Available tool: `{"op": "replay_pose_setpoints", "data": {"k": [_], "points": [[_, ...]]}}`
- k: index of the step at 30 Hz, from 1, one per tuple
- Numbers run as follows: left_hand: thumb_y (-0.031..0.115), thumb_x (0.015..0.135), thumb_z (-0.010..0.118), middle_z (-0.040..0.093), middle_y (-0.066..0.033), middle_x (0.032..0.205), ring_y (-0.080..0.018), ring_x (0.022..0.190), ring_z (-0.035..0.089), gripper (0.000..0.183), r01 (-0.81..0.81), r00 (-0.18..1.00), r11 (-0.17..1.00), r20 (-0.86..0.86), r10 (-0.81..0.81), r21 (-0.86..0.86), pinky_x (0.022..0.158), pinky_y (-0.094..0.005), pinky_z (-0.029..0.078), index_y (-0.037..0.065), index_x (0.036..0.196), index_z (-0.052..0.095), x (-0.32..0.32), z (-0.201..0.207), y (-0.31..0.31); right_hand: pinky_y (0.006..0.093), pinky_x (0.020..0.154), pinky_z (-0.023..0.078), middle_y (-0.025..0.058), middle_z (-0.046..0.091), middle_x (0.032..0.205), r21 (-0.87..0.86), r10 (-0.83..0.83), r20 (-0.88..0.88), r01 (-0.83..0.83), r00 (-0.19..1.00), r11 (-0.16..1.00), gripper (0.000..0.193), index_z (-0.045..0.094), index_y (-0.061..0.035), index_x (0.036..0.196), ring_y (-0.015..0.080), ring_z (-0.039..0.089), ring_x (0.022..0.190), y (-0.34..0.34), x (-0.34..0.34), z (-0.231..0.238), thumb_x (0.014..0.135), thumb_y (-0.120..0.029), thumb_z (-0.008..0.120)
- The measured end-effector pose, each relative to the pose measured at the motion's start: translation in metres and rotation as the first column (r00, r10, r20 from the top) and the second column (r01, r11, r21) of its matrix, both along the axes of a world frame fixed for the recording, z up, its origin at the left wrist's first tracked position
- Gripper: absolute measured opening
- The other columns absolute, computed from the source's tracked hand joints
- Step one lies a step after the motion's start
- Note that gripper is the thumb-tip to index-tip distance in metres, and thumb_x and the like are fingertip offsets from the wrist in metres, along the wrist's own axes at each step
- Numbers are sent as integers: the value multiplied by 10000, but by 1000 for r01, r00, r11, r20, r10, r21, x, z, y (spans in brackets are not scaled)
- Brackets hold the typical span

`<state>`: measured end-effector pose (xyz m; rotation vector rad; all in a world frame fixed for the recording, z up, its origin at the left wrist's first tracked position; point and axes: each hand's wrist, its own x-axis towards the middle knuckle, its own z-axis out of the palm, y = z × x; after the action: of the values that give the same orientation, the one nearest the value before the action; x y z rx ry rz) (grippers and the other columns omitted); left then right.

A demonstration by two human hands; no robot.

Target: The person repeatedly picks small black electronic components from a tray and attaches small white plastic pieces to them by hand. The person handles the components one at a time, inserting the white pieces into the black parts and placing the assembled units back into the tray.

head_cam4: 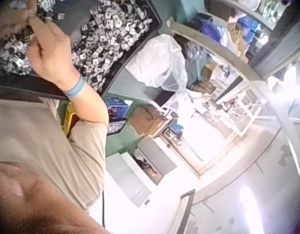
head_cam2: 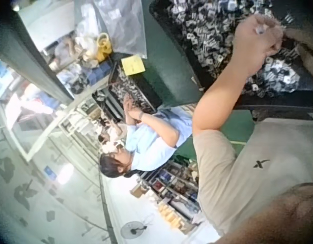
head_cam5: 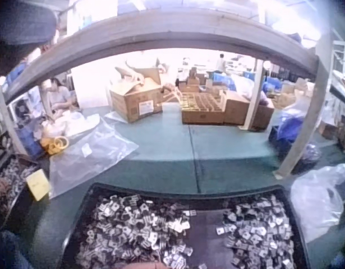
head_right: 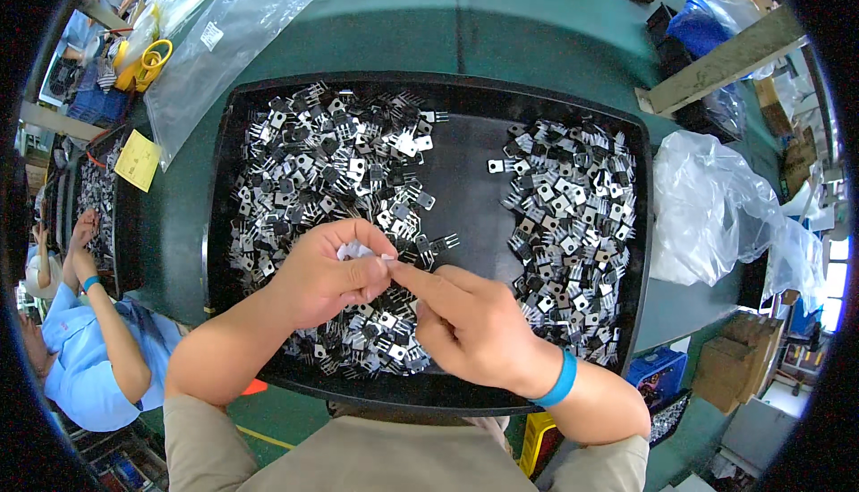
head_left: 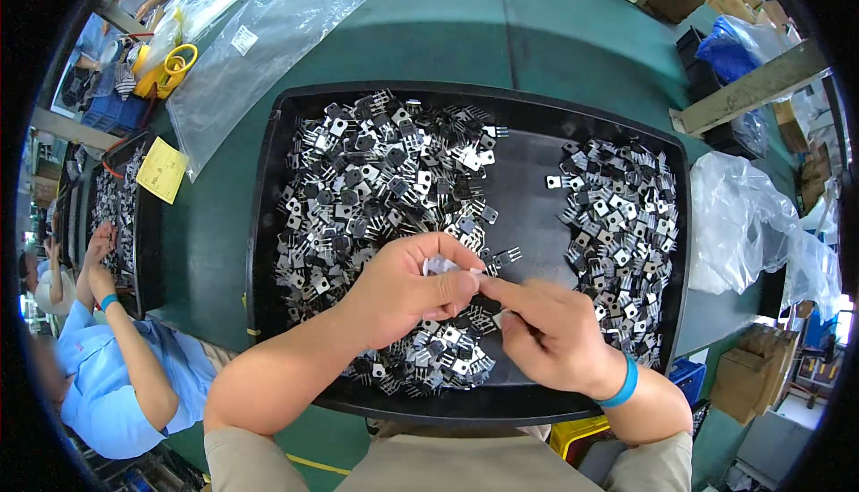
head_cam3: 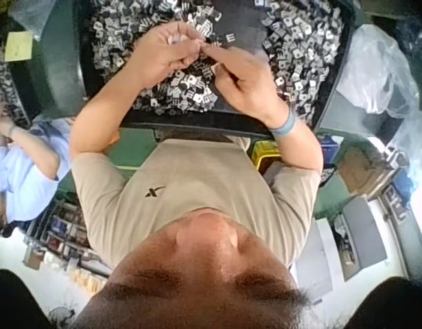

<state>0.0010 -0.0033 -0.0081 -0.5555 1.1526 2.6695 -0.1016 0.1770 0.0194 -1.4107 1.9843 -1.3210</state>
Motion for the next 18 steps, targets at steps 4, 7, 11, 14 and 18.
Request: {"op": "replay_pose_setpoints", "data": {"k": [4, 7, 11, 14, 18], "points": [[111, 917, 610, 563, -28, 728, -75, 608, 481, 177, -35, 999, 999, 28, 34, 39, 491, -192, 351, -4, 1051, 591, -1, -1, 1, 328, 501, 429, 102, 555, 663, 41, 4, 62, -7, 998, 999, 421, 612, 22, 1149, 229, 533, 533, -1, 0, 1, 733, 60, 566], [115, 931, 579, 583, -58, 798, -109, 625, 494, 173, 26, 1000, 999, 18, -25, -46, 514, -210, 359, 8, 1067, 590, 1, -1, 1, 343, 539, 469, 126, 591, 742, 28, 48, 121, -51, 992, 998, 430, 595, 21, 1170, 255, 573, 598, 1, -2, 0, 743, 61, 565], [144, 942, 569, 594, -61, 807, -105, 627, 509, 177, 97, 994, 995, 55, -97, 5, 502, -210, 355, 6, 1052, 590, 1, -2, -1, 318, 545, 471, 123, 606, 760, 2, 11, 132, -11, 991, 1000, 333, 615, 14, 1090, 230, 582, 608, 5, -4, 1, 760, 50, 596], [152, 941, 573, 599, -59, 808, -102, 623, 516, 177, 109, 991, 994, 85, -106, -33, 488, -209, 346, 6, 1040, 590, 1, 1, 0, 300, 543, 473, 116, 617, 776, -44, -114, 44, 116, 993, 992, 262, 621, 6, 1020, 215, 587, 614, 6, -6, 4, 761, 44, 638], [143, 937, 580, 599, -53, 795, -96, 615, 514, 167, 125, 986, 991, 114, -119, -49, 480, -207, 337, 8, 1034, 589, 0, 6, 1, 289, 558, 491, 119, 631, 801, -40, -179, -25, 178, 984, 983, 259, 623, 1, 990, 227, 613, 646, 3, -5, 7, 742, 52, 677]]}}
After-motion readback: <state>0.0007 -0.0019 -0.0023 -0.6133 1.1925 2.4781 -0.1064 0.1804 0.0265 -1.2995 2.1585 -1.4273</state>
